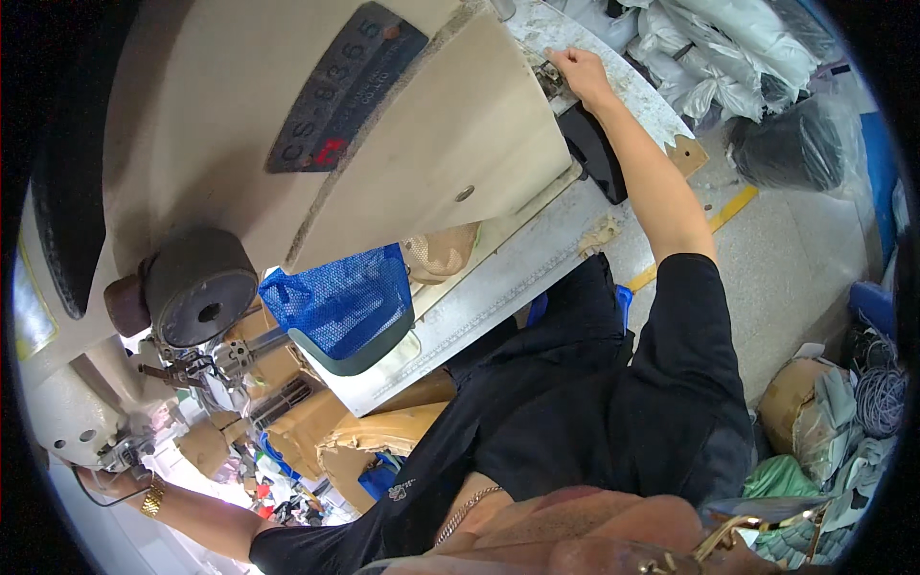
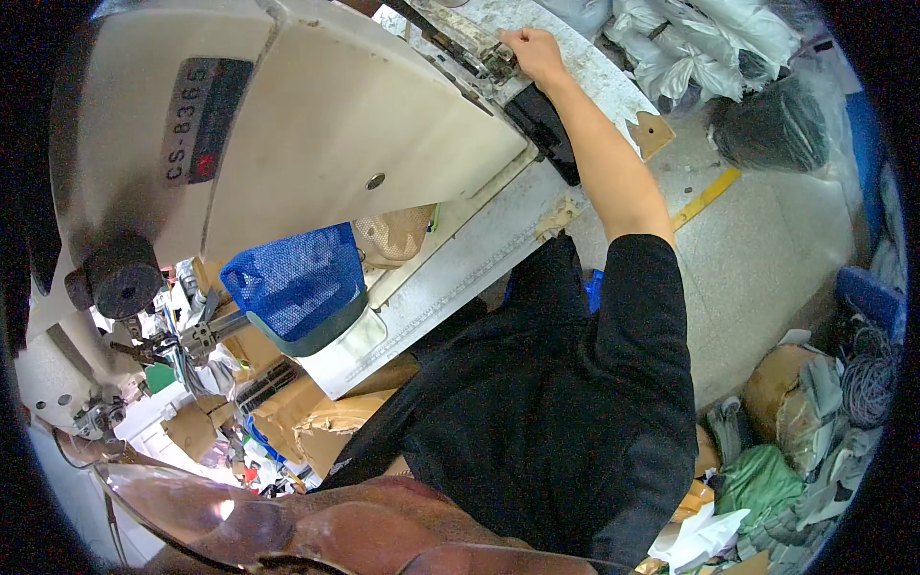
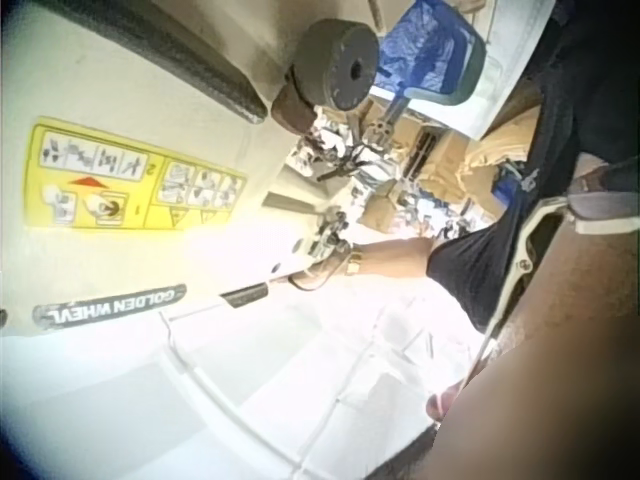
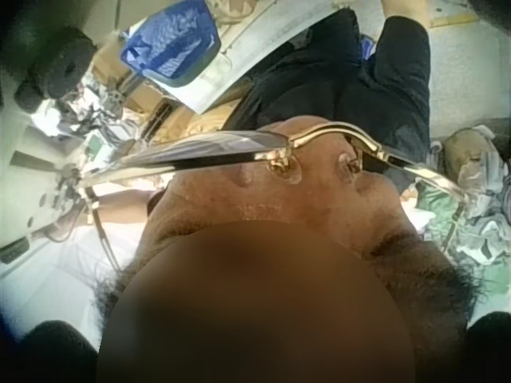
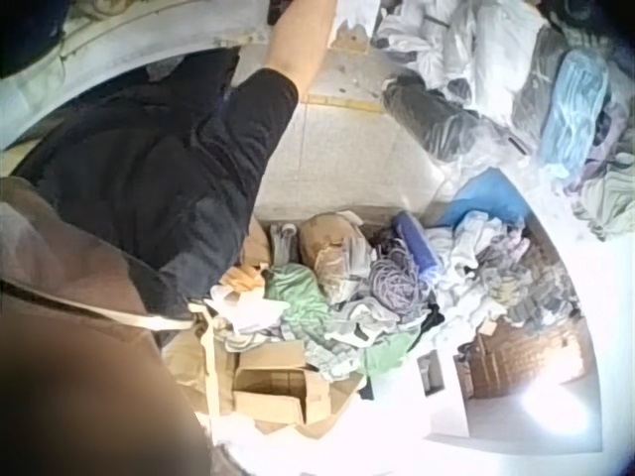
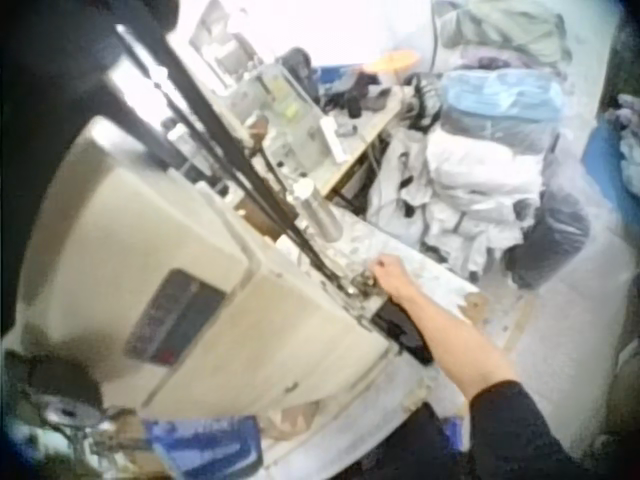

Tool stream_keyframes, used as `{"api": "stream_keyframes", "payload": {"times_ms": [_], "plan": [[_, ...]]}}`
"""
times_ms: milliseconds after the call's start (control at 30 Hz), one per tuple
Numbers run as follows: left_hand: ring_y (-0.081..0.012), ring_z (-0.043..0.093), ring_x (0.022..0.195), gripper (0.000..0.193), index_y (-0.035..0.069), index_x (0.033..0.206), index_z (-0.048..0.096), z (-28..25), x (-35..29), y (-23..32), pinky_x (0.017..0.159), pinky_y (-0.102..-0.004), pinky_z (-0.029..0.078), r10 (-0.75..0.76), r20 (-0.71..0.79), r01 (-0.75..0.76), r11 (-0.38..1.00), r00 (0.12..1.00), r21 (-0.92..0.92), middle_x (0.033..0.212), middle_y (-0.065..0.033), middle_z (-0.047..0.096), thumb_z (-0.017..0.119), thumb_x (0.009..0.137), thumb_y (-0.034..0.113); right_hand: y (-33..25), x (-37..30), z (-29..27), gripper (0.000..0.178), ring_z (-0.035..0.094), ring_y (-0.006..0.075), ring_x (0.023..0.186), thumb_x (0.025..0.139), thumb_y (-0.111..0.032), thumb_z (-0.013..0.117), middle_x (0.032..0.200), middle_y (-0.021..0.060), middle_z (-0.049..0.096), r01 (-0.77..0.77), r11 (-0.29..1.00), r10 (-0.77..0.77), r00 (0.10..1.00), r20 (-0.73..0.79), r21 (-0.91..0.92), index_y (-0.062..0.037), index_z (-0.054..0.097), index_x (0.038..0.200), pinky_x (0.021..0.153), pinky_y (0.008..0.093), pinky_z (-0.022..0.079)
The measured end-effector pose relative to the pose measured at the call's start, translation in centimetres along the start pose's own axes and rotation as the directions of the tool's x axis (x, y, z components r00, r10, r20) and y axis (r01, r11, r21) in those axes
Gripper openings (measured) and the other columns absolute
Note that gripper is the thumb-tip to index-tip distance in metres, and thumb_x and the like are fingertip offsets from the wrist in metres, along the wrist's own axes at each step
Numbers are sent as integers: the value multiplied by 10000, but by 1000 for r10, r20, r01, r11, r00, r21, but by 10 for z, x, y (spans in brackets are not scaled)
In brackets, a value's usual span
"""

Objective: Sewing patches onto blue mesh caps using an industrial sewing machine.

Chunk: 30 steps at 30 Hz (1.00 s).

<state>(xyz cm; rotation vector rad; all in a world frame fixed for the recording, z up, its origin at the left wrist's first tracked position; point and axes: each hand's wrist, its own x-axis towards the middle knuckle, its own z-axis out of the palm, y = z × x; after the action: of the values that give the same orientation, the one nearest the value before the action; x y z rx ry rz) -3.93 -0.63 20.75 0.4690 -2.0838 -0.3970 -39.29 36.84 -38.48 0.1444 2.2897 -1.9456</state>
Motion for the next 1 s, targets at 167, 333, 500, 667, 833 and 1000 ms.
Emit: {"api": "stream_keyframes", "payload": {"times_ms": [167,333,500,667,833,1000], "plan": [[-314,468,1227,653,-30,1411,344,-11,16,-9,998,-459,427,13,6,-13,1000,1000,-9,1396,-238,401,474,901,355,-1,-7,9,293,521,99,657,835,-312,689,723,10,622,71,992,-67,997,-38,108,-23,690,791,614,278,424],[-313,468,1227,649,-30,1410,346,-12,23,-18,998,-460,427,24,10,-24,999,1000,-38,1394,-238,402,474,902,352,-5,-2,0,270,528,78,667,847,-284,674,752,-14,631,83,994,-90,992,91,72,-16,700,865,628,249,436],[-313,468,1227,645,-30,1409,348,-15,31,-17,998,-460,427,45,-11,-46,998,999,-41,1393,-237,404,473,902,348,0,-2,-8,297,624,195,777,866,-305,615,875,111,684,165,986,-164,986,19,-31,-50,694,995,738,325,481],[-312,469,1227,640,-30,1408,350,7,3,9,998,-460,427,63,8,-62,997,998,-44,1392,-237,405,472,903,344,-4,2,-32,218,637,250,852,862,-224,608,883,115,686,538,766,-439,837,325,-351,-73,699,990,770,338,484],[-312,469,1227,636,-30,1407,352,-24,32,-14,998,-461,427,71,0,-71,997,997,-27,1391,-237,407,472,903,340,-71,1,-34,189,626,345,892,820,-202,610,915,155,674,606,523,-368,795,482,-600,-77,695,933,759,423,487],[-312,469,1227,632,-30,1405,354,-14,40,-19,998,-461,427,77,3,-77,996,997,-47,1390,-237,408,471,904,337,-6,48,-23,212,630,344,833,821,-245,599,874,155,672,543,572,-343,839,423,-614,-64,684,890,722,429,487]]}}
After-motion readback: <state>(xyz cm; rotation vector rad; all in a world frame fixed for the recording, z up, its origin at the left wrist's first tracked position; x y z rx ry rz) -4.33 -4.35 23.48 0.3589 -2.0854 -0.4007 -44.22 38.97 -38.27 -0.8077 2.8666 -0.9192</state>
